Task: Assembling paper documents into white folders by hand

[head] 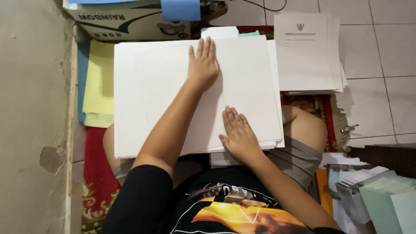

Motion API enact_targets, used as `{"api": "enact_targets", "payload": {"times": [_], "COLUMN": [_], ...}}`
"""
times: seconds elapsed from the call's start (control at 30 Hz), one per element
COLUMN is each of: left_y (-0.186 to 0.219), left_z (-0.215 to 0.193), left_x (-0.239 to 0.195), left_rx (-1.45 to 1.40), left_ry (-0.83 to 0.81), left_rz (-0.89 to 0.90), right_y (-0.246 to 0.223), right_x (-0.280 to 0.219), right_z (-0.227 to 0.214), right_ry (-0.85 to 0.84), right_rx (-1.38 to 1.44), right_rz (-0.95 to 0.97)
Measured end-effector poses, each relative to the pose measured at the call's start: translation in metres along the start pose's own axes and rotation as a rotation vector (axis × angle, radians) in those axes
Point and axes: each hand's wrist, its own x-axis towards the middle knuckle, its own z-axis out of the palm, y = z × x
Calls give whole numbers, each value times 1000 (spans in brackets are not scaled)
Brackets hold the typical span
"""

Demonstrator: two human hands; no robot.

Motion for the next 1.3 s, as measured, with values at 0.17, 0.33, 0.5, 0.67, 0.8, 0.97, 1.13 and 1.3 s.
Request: {"api": "enact_targets", "payload": {"times": [0.17,0.33,0.5,0.67,0.8,0.97,1.13,1.3], "left_y": [-16,-29,-32,-33,-28,-36,-33,-26], "left_z": [15,58,60,74,73,81,66,41], "left_x": [27,21,2,21,24,25,8,-31], "left_rx": [-53,-103,-158,-102,-95,-25,-147,-199], "left_ry": [167,398,379,389,410,449,468,328], "left_rz": [-7,-145,-351,-427,-483,-420,-335,217], "right_y": [1,12,44,56,61,46,31,6], "right_x": [3,45,137,239,264,212,116,36], "right_z": [-3,-13,-1,-17,-11,-26,-14,-18], "right_ry": [-27,-247,-70,-101,-77,-37,5,-33], "right_rx": [5,135,111,169,110,147,89,63], "right_rz": [6,64,89,145,135,102,59,105]}}
